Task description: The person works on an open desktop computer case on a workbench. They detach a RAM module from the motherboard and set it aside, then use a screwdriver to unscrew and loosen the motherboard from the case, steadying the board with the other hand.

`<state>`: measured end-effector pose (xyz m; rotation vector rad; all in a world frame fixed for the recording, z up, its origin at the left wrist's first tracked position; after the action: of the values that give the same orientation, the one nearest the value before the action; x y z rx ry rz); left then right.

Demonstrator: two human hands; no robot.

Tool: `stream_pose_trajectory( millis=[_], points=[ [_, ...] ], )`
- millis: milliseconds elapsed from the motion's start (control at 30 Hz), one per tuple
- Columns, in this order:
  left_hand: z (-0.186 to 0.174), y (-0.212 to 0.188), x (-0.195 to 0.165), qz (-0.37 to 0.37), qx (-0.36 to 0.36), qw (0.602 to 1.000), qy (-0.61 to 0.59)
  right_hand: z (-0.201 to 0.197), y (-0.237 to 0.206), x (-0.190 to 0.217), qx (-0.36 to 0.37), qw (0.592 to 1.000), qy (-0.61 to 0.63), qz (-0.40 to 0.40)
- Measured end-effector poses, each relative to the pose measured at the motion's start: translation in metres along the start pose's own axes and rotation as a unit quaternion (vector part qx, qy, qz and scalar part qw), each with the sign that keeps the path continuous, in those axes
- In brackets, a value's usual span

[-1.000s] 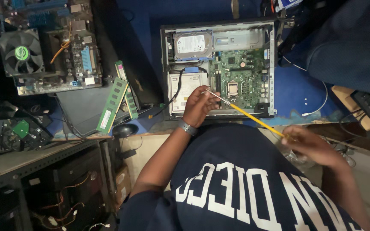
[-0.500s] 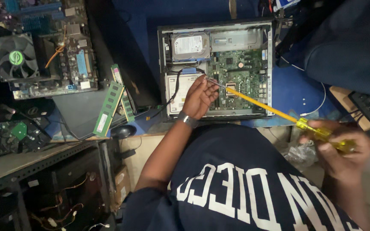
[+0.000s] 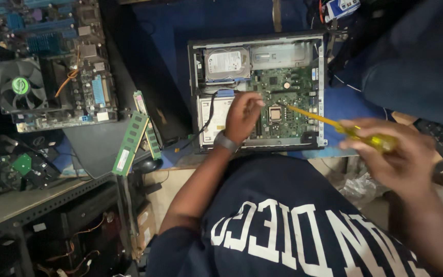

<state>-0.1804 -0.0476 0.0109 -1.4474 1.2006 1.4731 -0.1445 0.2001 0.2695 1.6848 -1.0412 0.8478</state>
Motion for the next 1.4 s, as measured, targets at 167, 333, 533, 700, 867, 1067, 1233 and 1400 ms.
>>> stream_pose_trajectory(
  millis=[167, 333, 533, 700, 867, 1067, 1233, 1400],
  points=[
    [0.030, 0.028, -0.081, 0.219, 0.158, 0.960, 0.079, 0.053, 0.055, -0.004, 0.056, 0.992, -0.055, -0.100],
    [0.037, 0.059, -0.074, 0.196, 0.172, 0.960, 0.105, 0.077, 0.093, -0.024, 0.072, 0.995, -0.051, -0.034],
    [0.039, 0.073, -0.018, 0.118, 0.179, 0.966, 0.145, 0.102, 0.109, -0.056, 0.100, 0.992, -0.073, -0.014],
    [0.044, 0.075, 0.001, 0.121, 0.175, 0.967, 0.138, 0.106, 0.110, -0.077, 0.105, 0.992, -0.073, -0.007],
    [0.049, 0.075, 0.012, 0.101, 0.197, 0.967, 0.129, 0.108, 0.109, -0.089, 0.103, 0.991, -0.085, 0.018],
    [0.047, 0.075, 0.010, 0.122, 0.189, 0.967, 0.117, 0.114, 0.114, -0.090, 0.113, 0.990, -0.077, 0.009],
    [0.045, 0.077, 0.020, 0.096, 0.188, 0.970, 0.121, 0.118, 0.114, -0.096, 0.120, 0.988, -0.092, 0.011],
    [0.045, 0.078, 0.024, 0.074, 0.198, 0.972, 0.105, 0.120, 0.114, -0.096, 0.119, 0.987, -0.103, -0.012]
  ],
)
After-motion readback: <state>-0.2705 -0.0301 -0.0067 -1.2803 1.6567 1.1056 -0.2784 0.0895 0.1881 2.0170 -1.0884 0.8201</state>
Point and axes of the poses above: each hand's wrist, its own y-axis towards the middle knuckle, its own z-axis out of the palm, x = y × z, the point moved 10 cm from there along y, towards the middle knuckle, and after that the axes turned 14 degrees about -x, right-handed, at the moved point
